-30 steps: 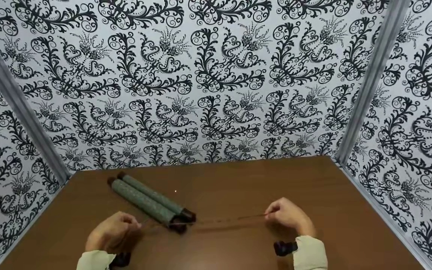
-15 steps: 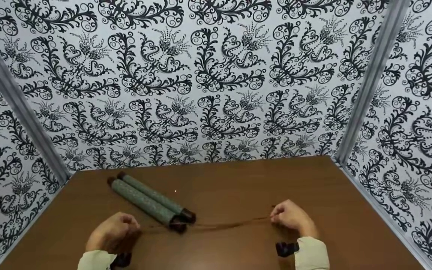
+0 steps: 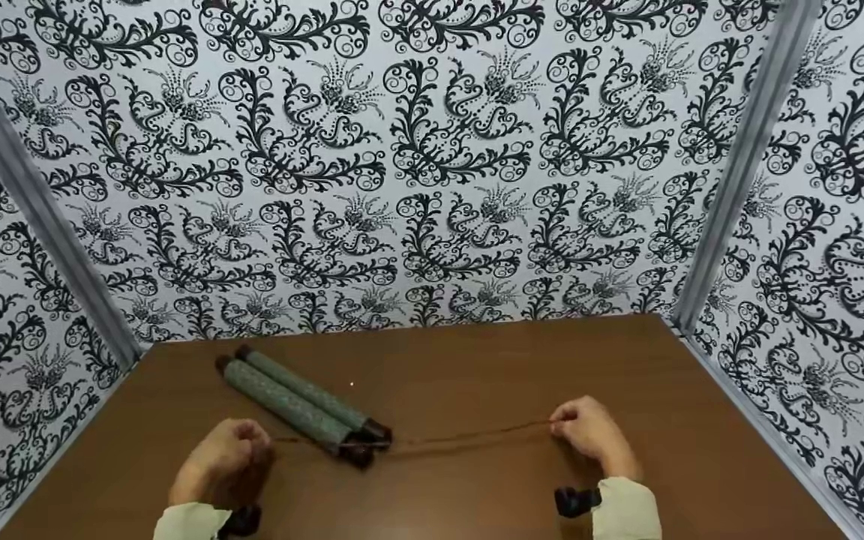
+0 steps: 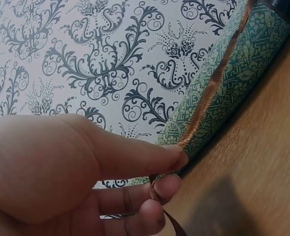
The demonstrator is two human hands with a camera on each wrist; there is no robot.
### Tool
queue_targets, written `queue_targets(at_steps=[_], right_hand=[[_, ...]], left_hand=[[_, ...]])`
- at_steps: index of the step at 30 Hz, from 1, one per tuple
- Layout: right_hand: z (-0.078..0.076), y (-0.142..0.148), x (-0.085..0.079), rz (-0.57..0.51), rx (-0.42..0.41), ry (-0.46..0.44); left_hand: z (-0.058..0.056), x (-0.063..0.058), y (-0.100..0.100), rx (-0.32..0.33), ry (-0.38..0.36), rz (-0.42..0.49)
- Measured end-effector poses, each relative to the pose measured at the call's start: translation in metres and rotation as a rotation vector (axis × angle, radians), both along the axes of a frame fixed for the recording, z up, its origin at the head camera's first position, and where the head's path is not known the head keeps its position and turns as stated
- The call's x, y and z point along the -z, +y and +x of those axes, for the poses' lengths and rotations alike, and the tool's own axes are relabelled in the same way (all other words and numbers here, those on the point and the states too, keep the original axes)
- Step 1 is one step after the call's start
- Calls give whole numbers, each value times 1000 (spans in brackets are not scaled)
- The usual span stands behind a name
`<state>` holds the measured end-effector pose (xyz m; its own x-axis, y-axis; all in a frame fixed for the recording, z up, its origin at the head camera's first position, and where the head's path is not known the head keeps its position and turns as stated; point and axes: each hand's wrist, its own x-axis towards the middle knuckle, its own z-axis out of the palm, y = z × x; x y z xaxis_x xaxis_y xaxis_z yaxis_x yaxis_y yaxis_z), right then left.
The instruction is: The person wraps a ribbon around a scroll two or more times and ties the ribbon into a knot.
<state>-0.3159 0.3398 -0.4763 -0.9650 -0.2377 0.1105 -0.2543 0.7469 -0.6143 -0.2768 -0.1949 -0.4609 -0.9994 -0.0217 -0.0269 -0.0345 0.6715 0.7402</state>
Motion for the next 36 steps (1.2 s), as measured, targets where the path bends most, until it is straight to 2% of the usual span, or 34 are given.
queue_targets(at_steps=[7, 14, 19, 26, 32, 36], right_hand=[[-2, -1, 4, 48, 25, 67], [-3, -4, 7, 34, 24, 47], [-3, -5, 8, 36, 36, 44], [-2, -5, 7, 42, 61, 44], [-3, -8, 5, 16, 61, 19], [-2, -13, 0, 26, 52, 43]], left_hand=[[1, 2, 0, -27, -17, -6], [1, 1, 0, -6, -38, -44], [1, 1, 0, -7, -95, -36], [1, -4, 5, -70, -191, -22], [2, -8, 11, -111, -159, -95], [2, -11, 20, -122, -121, -133]])
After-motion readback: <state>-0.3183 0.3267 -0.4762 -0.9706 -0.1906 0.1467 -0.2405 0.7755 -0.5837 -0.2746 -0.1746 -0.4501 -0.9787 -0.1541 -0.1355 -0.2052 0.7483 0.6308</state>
